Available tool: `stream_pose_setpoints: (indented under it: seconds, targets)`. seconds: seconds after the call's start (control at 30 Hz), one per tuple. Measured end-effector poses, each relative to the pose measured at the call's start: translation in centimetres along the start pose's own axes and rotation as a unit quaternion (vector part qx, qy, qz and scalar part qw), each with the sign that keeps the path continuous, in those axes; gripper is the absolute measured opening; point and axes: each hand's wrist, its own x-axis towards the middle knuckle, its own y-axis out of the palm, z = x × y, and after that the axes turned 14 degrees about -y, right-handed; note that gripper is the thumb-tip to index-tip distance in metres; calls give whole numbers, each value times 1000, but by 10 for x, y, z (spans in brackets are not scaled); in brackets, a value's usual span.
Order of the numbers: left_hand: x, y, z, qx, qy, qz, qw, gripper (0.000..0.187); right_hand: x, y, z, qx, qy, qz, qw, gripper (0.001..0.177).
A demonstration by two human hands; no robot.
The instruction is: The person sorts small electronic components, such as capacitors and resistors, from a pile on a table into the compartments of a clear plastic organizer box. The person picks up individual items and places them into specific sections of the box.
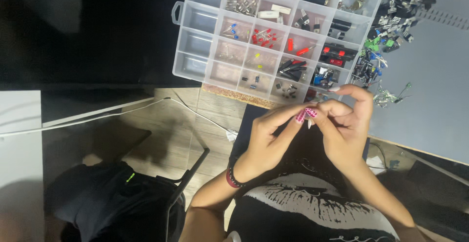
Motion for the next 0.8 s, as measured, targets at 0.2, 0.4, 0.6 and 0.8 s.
stream_pose_setpoints:
  seconds: [0.2, 0.4, 0.6, 0.8]
  targets:
    - [4, 13, 0, -144, -21, -15, 989, 17, -18, -17, -31, 24, -30, -28, 999, 61]
    - [7, 20, 19, -168, -27, -66, 983, 11, -8, 2, -17, 32, 8, -60, 998, 47]
    - [13, -48, -6, 162, 21, -242, 956, 4, 5, -21, 3, -38, -23, -36, 998, 22]
    - [34, -112, -16, 507, 49, -286, 812, 11, 2, -43, 5, -83, 3, -87, 993, 29]
